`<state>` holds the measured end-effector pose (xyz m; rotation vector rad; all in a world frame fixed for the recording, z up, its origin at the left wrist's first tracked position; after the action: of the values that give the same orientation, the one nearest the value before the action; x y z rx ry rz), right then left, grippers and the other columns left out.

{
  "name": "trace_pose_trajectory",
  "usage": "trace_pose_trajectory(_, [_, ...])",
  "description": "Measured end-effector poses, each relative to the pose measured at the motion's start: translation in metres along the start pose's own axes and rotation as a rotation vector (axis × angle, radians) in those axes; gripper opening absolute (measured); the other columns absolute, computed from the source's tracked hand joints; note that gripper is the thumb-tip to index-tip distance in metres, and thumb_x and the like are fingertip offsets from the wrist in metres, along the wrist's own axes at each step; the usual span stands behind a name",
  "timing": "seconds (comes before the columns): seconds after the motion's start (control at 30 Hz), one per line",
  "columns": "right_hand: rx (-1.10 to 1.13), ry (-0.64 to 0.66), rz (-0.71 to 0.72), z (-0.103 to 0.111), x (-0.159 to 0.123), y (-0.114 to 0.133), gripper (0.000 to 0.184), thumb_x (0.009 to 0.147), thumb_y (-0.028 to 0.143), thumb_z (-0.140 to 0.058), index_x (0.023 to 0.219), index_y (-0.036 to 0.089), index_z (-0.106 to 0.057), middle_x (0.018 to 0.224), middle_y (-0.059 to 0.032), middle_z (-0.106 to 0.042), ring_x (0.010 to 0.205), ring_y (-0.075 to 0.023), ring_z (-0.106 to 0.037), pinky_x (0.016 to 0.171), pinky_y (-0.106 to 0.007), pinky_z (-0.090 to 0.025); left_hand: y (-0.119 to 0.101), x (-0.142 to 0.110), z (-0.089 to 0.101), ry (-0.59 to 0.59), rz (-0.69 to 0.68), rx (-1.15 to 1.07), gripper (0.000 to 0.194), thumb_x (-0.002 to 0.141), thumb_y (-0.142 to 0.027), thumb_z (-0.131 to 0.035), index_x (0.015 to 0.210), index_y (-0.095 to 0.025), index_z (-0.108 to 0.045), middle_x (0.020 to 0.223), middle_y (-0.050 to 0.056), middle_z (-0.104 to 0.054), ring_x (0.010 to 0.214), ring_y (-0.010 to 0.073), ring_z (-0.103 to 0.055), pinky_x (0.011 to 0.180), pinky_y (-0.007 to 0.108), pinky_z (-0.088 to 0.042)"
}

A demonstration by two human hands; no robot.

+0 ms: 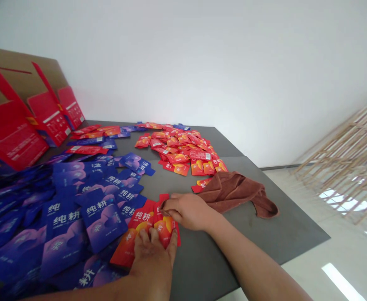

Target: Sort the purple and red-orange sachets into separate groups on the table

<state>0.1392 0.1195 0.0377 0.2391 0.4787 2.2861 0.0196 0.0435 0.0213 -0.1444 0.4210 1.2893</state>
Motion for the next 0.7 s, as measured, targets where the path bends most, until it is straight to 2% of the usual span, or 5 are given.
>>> trace_pose_trajectory(0.13, [-0.044, -0.052, -0.061, 0.000, 0.001, -0.006, 0.016, 0.093, 0.017, -0.047, 0.096, 0.019, -0.063, 0.093, -0.0045, -0.062, 0.082, -0.0141, -0.057, 0.073, -0.024, -0.040, 0.002, 0.003, -0.006, -0.007, -0.025, -0.016, 0.052, 0.091, -0.013, -0.039, 0.133, -0.043, -0.043, 0.140, 0.018, -0.053, 0.126, 0.0441, -0.047, 0.098, 0.063, -0.038])
trace_pose_trajectory(0.27, [0.050, 0.063, 0.117, 0.000, -0.002, 0.008, 0.012, 0.088, 0.014, -0.051, 0.092, 0.020, -0.060, 0.091, -0.0016, -0.062, 0.083, -0.0130, -0.057, 0.073, -0.022, -0.039, 0.004, 0.006, -0.008, 0.047, -0.050, -0.022, 0.054, 0.090, -0.010, -0.040, 0.133, -0.041, -0.044, 0.143, 0.017, -0.049, 0.129, 0.0430, -0.043, 0.101, 0.063, -0.036])
trace_pose_trajectory(0.33, [0.038, 0.083, 0.141, -0.003, -0.002, 0.014, 0.011, 0.086, 0.013, -0.052, 0.091, 0.020, -0.059, 0.093, -0.0010, -0.062, 0.085, -0.0133, -0.057, 0.073, -0.022, -0.039, 0.005, 0.004, -0.005, 0.070, -0.028, -0.003, 0.056, 0.089, -0.007, -0.040, 0.133, -0.040, -0.046, 0.145, 0.017, -0.047, 0.131, 0.0415, -0.042, 0.105, 0.060, -0.034])
trace_pose_trajectory(0.57, [-0.234, -0.070, -0.177, -0.017, 0.013, 0.013, 0.016, 0.095, 0.024, -0.041, 0.096, 0.019, -0.056, 0.092, -0.0047, -0.060, 0.079, -0.0155, -0.055, 0.070, -0.026, -0.037, 0.008, -0.006, 0.011, 0.033, -0.090, 0.018, 0.060, 0.088, -0.003, -0.036, 0.138, -0.035, -0.042, 0.140, 0.024, -0.048, 0.126, 0.0432, -0.046, 0.100, 0.059, -0.040])
trace_pose_trajectory(0.7, [-0.264, -0.055, -0.171, -0.016, 0.011, 0.018, 0.012, 0.093, 0.023, -0.043, 0.094, 0.019, -0.055, 0.092, -0.0047, -0.060, 0.077, -0.0153, -0.053, 0.069, -0.026, -0.035, 0.013, -0.010, 0.017, 0.038, -0.160, 0.020, 0.057, 0.088, -0.005, -0.039, 0.140, -0.026, -0.040, 0.140, 0.026, -0.046, 0.127, 0.0446, -0.045, 0.102, 0.061, -0.037])
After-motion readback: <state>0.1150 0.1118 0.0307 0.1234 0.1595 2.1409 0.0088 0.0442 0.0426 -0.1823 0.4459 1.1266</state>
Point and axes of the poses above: each hand's wrist, its own x-axis towards the middle knuckle, its own z-axis out of the back of the hand, y = z × x, the point moved 1 cm from there along x, towards the middle knuckle
